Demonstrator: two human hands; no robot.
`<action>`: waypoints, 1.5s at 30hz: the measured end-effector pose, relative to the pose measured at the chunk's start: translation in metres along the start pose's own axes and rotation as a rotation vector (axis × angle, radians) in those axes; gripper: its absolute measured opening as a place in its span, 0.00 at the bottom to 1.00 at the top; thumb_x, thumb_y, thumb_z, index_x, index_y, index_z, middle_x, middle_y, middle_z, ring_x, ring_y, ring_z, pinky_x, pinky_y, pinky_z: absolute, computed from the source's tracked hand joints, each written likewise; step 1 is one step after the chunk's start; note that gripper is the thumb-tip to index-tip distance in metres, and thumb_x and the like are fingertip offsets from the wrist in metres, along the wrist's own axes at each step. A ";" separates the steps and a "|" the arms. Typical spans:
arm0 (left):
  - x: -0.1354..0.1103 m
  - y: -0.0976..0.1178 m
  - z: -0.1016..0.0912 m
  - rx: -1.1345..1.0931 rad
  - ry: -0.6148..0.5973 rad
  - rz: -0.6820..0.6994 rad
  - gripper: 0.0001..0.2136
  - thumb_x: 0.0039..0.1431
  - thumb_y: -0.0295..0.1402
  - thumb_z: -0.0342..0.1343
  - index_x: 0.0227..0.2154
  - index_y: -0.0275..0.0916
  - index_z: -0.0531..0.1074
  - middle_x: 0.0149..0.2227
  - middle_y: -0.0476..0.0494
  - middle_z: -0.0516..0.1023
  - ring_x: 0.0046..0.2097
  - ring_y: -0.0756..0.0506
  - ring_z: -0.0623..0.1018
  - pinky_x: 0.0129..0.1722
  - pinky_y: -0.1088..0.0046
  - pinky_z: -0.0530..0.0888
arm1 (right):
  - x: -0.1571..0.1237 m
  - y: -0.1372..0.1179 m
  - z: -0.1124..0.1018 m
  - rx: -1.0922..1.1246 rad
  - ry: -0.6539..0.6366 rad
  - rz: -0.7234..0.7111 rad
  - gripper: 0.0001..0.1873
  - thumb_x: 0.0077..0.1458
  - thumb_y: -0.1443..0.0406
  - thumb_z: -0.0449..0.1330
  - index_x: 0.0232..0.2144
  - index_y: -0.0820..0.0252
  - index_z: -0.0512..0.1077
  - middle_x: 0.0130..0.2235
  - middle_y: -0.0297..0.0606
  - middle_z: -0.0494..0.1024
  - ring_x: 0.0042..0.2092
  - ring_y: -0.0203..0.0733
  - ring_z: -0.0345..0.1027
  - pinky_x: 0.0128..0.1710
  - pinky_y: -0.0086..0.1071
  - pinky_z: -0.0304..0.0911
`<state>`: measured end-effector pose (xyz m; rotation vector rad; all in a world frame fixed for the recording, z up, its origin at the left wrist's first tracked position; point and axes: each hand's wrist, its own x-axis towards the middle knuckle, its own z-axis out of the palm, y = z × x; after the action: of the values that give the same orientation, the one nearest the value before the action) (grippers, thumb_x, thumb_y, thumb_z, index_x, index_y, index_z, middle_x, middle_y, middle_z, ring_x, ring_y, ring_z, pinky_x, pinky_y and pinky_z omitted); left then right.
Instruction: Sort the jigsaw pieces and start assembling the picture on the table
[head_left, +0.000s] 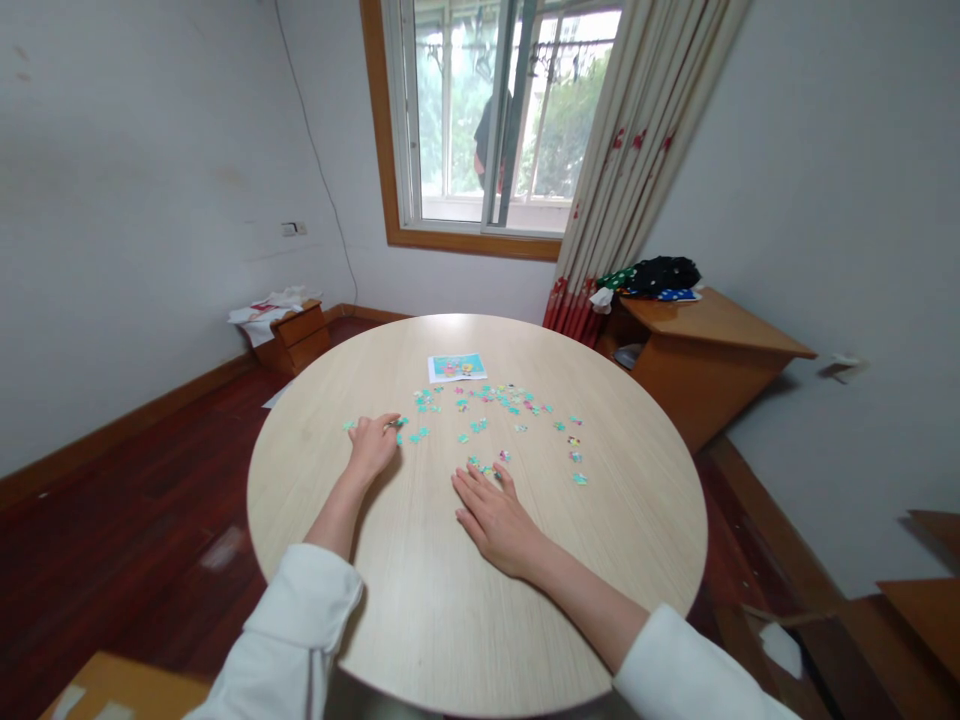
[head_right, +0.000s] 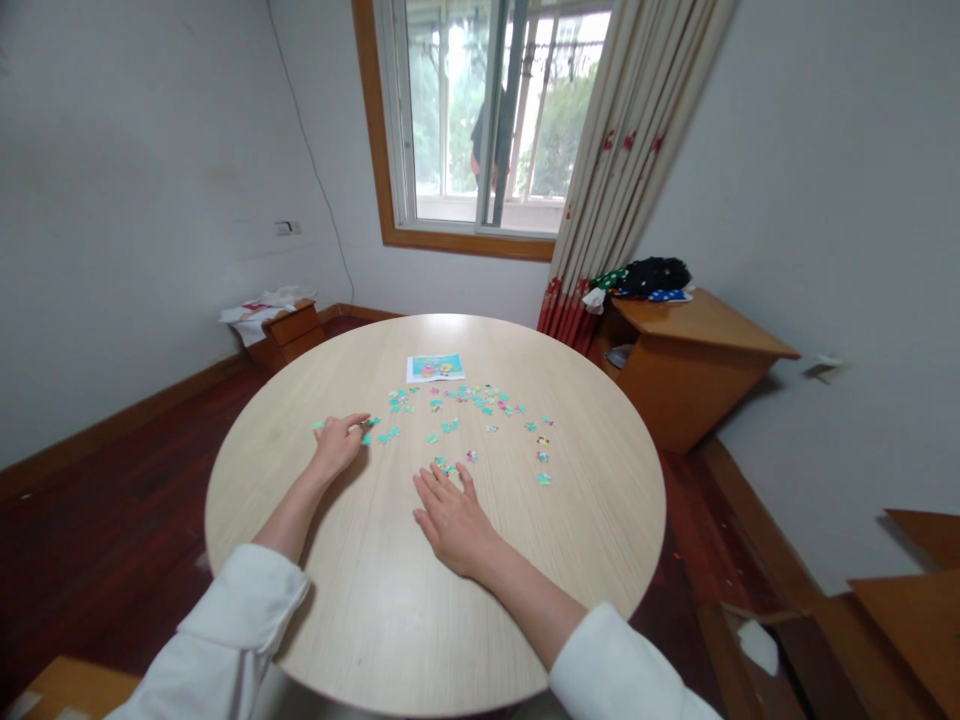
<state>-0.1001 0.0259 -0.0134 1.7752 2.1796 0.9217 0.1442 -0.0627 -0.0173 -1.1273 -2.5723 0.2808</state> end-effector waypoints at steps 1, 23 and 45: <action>-0.001 0.001 0.000 0.046 -0.024 0.000 0.17 0.52 0.26 0.44 0.40 0.40 0.75 0.40 0.38 0.79 0.49 0.36 0.71 0.50 0.55 0.60 | 0.000 0.000 0.000 -0.003 0.001 -0.002 0.25 0.65 0.61 0.42 0.61 0.63 0.58 0.62 0.46 0.61 0.65 0.47 0.48 0.64 0.52 0.33; -0.055 0.030 -0.029 0.509 -0.265 0.081 0.15 0.53 0.23 0.41 0.40 0.30 0.70 0.37 0.28 0.76 0.47 0.32 0.69 0.43 0.58 0.60 | 0.003 0.016 0.000 0.298 0.316 0.099 0.17 0.63 0.66 0.46 0.48 0.56 0.71 0.47 0.43 0.77 0.50 0.42 0.68 0.51 0.42 0.51; -0.132 0.102 -0.013 0.414 -0.411 0.473 0.16 0.52 0.29 0.46 0.42 0.31 0.70 0.49 0.30 0.74 0.54 0.32 0.66 0.56 0.47 0.52 | 0.004 0.024 -0.014 0.386 0.465 0.265 0.18 0.60 0.68 0.45 0.46 0.58 0.72 0.46 0.41 0.77 0.49 0.42 0.66 0.51 0.41 0.52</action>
<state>0.0121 -0.0928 0.0231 2.4702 1.8043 0.1278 0.1629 -0.0429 -0.0109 -1.2108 -1.8688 0.4868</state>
